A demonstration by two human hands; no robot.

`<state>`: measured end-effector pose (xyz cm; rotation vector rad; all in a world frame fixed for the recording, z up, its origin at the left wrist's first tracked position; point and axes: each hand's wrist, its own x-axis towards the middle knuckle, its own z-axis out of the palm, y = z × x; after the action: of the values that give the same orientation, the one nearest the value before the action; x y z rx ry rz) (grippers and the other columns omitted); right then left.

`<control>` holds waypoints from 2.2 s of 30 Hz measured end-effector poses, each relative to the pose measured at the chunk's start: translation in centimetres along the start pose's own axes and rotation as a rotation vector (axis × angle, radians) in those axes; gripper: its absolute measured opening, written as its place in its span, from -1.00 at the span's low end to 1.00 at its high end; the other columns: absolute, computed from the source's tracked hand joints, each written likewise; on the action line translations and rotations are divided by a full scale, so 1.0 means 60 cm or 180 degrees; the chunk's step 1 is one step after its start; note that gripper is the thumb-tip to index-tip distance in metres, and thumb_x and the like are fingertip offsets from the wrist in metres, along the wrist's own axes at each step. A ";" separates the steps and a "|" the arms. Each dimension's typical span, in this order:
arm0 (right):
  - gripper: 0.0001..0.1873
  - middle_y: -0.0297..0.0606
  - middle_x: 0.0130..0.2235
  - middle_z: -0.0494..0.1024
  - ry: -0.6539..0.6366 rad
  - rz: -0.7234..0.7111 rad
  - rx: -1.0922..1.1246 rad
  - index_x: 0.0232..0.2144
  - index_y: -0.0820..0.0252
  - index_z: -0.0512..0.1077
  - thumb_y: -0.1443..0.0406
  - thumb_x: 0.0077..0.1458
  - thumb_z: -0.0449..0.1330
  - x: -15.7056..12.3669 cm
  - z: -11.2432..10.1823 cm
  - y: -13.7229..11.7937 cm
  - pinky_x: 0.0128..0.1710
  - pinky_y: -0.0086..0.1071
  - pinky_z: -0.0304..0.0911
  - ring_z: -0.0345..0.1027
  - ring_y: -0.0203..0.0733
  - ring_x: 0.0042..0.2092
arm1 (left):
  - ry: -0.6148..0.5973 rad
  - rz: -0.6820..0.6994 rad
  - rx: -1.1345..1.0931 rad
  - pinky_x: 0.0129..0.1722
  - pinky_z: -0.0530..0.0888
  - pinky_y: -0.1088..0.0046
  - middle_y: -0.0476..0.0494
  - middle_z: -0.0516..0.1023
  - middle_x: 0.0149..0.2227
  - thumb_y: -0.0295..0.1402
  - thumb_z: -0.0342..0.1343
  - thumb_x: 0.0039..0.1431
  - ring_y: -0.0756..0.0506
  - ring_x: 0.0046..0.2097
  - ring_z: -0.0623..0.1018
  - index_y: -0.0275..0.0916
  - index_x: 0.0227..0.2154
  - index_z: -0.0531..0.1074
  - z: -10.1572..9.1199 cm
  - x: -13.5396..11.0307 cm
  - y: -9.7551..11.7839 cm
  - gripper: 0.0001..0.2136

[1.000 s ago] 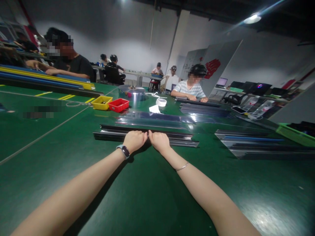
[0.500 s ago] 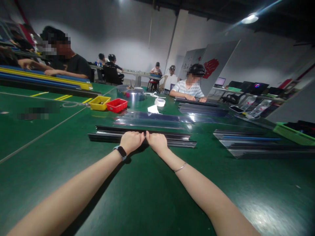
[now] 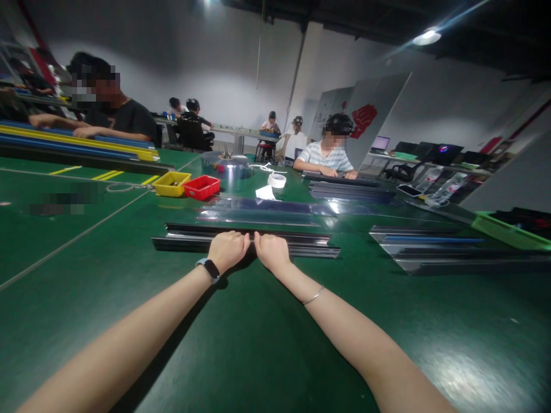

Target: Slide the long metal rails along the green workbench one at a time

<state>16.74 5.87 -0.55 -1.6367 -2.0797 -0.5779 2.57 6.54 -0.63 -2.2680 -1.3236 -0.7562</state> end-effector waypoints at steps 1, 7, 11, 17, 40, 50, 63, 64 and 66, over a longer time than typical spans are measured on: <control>-0.47 -0.15 -0.54 0.48 -0.0028 -0.0020 -0.0014 -0.56 0.30 0.43 0.19 0.17 -0.22 0.000 0.000 0.000 -0.52 -0.48 0.08 0.36 -0.25 -0.48 | -0.0012 -0.0057 0.0017 -0.46 0.25 0.42 -0.18 0.45 -0.57 -0.31 -0.27 0.17 -0.07 -0.46 0.43 -0.31 -0.62 0.40 0.000 0.001 0.001 -0.59; -0.47 -0.17 -0.52 0.50 -0.0140 -0.0002 -0.0072 -0.55 0.27 0.45 0.17 0.17 -0.21 0.000 -0.017 0.002 -0.51 -0.50 0.09 0.36 -0.29 -0.48 | -0.0013 -0.0163 0.0082 -0.49 0.26 0.43 -0.23 0.44 -0.60 -0.28 -0.28 0.16 -0.07 -0.49 0.44 -0.35 -0.64 0.40 -0.006 -0.001 -0.002 -0.56; -0.47 -0.14 -0.52 0.50 -0.0036 -0.0006 -0.0095 -0.56 0.29 0.45 0.20 0.17 -0.21 -0.002 -0.016 0.002 -0.50 -0.48 0.09 0.36 -0.26 -0.47 | 0.0009 -0.0216 0.0142 -0.50 0.24 0.42 -0.26 0.45 -0.59 -0.29 -0.30 0.16 -0.09 -0.50 0.44 -0.37 -0.63 0.41 -0.006 -0.004 -0.005 -0.54; -0.50 -0.15 -0.54 0.49 -0.0042 -0.0085 -0.0063 -0.57 0.29 0.44 0.23 0.17 -0.20 0.001 -0.004 0.002 -0.50 -0.47 0.10 0.36 -0.24 -0.48 | -0.0028 0.0008 0.0061 -0.48 0.23 0.41 -0.19 0.44 -0.60 -0.31 -0.26 0.16 -0.07 -0.50 0.43 -0.32 -0.64 0.40 -0.005 0.002 0.003 -0.58; -0.47 -0.12 -0.53 0.49 -0.0102 -0.0028 -0.0069 -0.57 0.32 0.44 0.21 0.17 -0.21 0.004 -0.008 0.011 -0.49 -0.49 0.07 0.35 -0.27 -0.49 | 0.0011 -0.0018 0.0040 -0.52 0.20 0.42 -0.16 0.43 -0.60 -0.30 -0.27 0.18 -0.08 -0.51 0.42 -0.30 -0.64 0.37 -0.001 0.000 -0.003 -0.59; -0.51 -0.22 -0.49 0.50 -0.0323 -0.0354 0.0006 -0.44 0.24 0.38 0.23 0.20 -0.30 0.008 -0.017 -0.011 -0.48 -0.50 0.02 0.35 -0.31 -0.44 | 0.0094 0.0238 -0.0040 -0.46 0.21 0.40 -0.12 0.43 -0.58 -0.38 -0.23 0.15 -0.05 -0.48 0.40 -0.27 -0.61 0.34 0.001 0.002 -0.002 -0.68; -0.51 -0.23 -0.50 0.49 -0.0314 -0.0360 -0.0052 -0.45 0.24 0.37 0.24 0.20 -0.31 0.004 -0.017 0.002 -0.50 -0.49 0.02 0.34 -0.29 -0.45 | 0.0149 0.0166 -0.0050 -0.47 0.21 0.40 -0.14 0.42 -0.59 -0.35 -0.23 0.16 -0.06 -0.49 0.40 -0.28 -0.62 0.34 0.003 0.002 -0.001 -0.66; -0.51 -0.23 -0.50 0.49 -0.0307 -0.0365 -0.0046 -0.46 0.23 0.37 0.24 0.20 -0.30 0.004 -0.017 0.002 -0.51 -0.49 0.01 0.35 -0.28 -0.45 | 0.0137 0.0184 -0.0046 -0.47 0.21 0.40 -0.14 0.42 -0.60 -0.35 -0.23 0.16 -0.05 -0.49 0.40 -0.28 -0.62 0.34 0.004 0.002 -0.001 -0.66; -0.51 -0.23 -0.51 0.49 -0.0254 -0.0314 -0.0032 -0.48 0.24 0.37 0.24 0.20 -0.29 0.004 -0.017 0.003 -0.52 -0.49 0.01 0.35 -0.27 -0.45 | 0.0138 0.0220 -0.0039 -0.46 0.22 0.41 -0.14 0.41 -0.60 -0.35 -0.23 0.17 -0.05 -0.49 0.40 -0.28 -0.62 0.35 0.005 0.001 -0.002 -0.66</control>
<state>16.93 5.51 0.41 -1.5938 -2.2290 -0.5642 2.58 6.82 -0.82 -2.2811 -1.2180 -0.7869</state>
